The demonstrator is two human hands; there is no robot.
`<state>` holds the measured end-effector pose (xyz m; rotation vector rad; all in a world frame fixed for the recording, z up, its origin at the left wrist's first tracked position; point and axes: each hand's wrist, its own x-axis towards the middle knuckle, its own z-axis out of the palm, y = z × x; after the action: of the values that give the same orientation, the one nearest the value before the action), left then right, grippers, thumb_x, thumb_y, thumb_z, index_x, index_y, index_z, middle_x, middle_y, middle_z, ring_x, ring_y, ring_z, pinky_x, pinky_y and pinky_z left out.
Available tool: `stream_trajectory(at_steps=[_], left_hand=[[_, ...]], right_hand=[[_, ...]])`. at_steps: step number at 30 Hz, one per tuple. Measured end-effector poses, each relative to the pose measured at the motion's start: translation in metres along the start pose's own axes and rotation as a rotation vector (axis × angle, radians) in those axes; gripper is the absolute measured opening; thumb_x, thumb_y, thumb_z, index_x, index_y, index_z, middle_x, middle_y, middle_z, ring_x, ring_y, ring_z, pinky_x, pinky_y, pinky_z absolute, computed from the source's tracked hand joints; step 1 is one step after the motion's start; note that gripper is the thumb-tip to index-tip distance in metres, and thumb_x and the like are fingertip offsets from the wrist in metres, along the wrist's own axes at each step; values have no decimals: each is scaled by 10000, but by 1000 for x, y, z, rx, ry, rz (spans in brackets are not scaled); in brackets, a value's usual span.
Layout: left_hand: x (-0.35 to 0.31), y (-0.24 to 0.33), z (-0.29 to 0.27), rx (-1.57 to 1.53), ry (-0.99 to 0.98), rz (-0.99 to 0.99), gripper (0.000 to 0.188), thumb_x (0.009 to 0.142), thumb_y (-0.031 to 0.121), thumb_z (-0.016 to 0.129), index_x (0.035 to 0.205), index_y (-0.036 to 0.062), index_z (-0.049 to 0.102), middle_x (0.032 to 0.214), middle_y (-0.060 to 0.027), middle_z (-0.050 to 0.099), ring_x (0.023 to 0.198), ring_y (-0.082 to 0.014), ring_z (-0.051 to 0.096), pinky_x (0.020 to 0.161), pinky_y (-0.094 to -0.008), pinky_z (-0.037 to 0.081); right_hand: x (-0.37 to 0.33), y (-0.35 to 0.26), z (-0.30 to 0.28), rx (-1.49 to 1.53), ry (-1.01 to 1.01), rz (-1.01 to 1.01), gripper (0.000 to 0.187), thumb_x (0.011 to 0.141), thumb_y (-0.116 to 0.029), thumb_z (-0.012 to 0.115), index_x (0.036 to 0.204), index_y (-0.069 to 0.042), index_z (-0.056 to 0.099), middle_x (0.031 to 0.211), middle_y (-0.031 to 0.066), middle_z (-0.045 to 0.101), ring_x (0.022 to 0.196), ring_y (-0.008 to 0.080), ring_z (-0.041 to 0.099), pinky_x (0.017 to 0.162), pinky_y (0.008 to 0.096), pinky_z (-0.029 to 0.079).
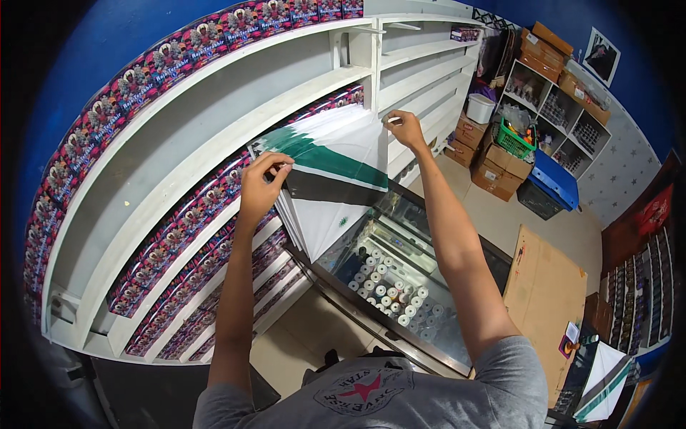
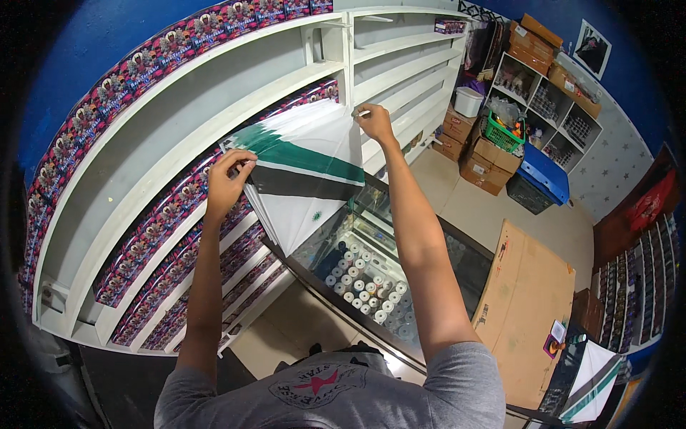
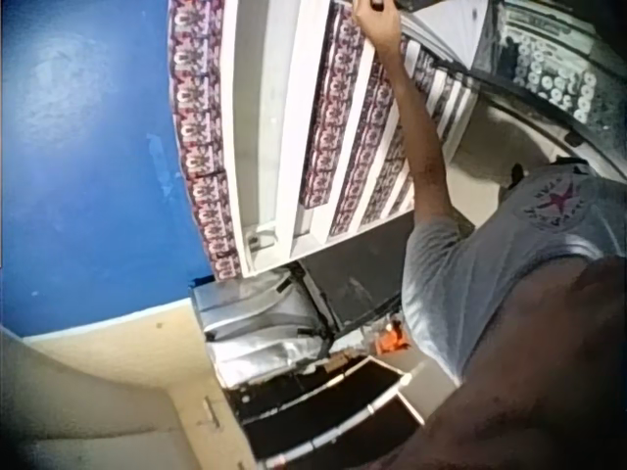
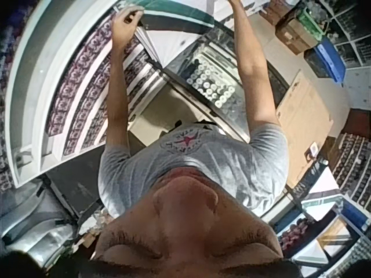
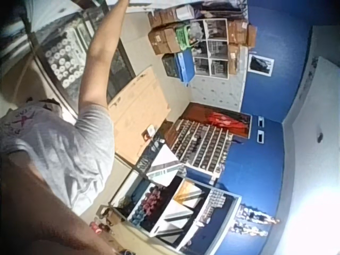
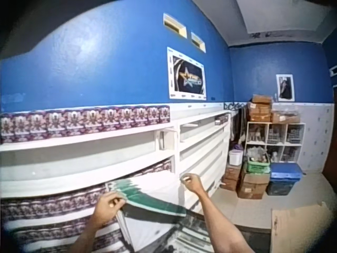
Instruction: The person repeatedly picks up a folded white kite with green and black stripes, unfolds it on a cardboard surface, and applies a small green circular sticker to the center. The person then refolds the kite and places it on a nearby shelf. This process is repeated for multiple kites.
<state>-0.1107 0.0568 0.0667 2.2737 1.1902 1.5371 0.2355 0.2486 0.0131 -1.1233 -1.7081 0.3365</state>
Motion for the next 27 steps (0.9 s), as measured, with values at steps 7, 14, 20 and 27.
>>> stream_trajectory(at_steps=[7, 14, 20, 27], left_hand=[[-1, -5, 1, 64, 6, 22, 128, 799, 19, 671, 925, 40, 673, 929, -70, 667, 778, -178, 617, 671, -270, 462], [-1, -9, 3, 171, 41, 116, 194, 770, 28, 689, 957, 76, 676, 1001, -78, 643, 956, -258, 598, 854, -350, 450], [-2, -5, 4, 243, 69, 128, 247, 756, 34, 698, 993, 96, 673, 1046, -73, 621, 1037, -266, 563, 943, -395, 394], [-7, 3, 11, 323, 95, 84, 268, 762, 72, 707, 1019, 139, 675, 1120, -38, 587, 1101, -258, 490, 986, -411, 320]], right_hand=[[2, 7, 4, -9, 2, 5, 166, 730, -93, 705, 894, -62, 707, 852, 102, 717, 773, 237, 705, 726, 340, 541], [-9, 5, 6, -10, 12, -9, 194, 734, -105, 718, 923, -61, 702, 972, 130, 701, 808, 265, 701, 740, 358, 541], [-26, -1, -7, -17, 41, 36, 201, 740, -110, 715, 934, -57, 704, 1010, 148, 675, 824, 278, 693, 736, 362, 541], [-58, 4, -35, -71, 80, 68, 225, 764, -138, 719, 970, -52, 692, 1028, 100, 678, 845, 229, 691, 713, 329, 533]])
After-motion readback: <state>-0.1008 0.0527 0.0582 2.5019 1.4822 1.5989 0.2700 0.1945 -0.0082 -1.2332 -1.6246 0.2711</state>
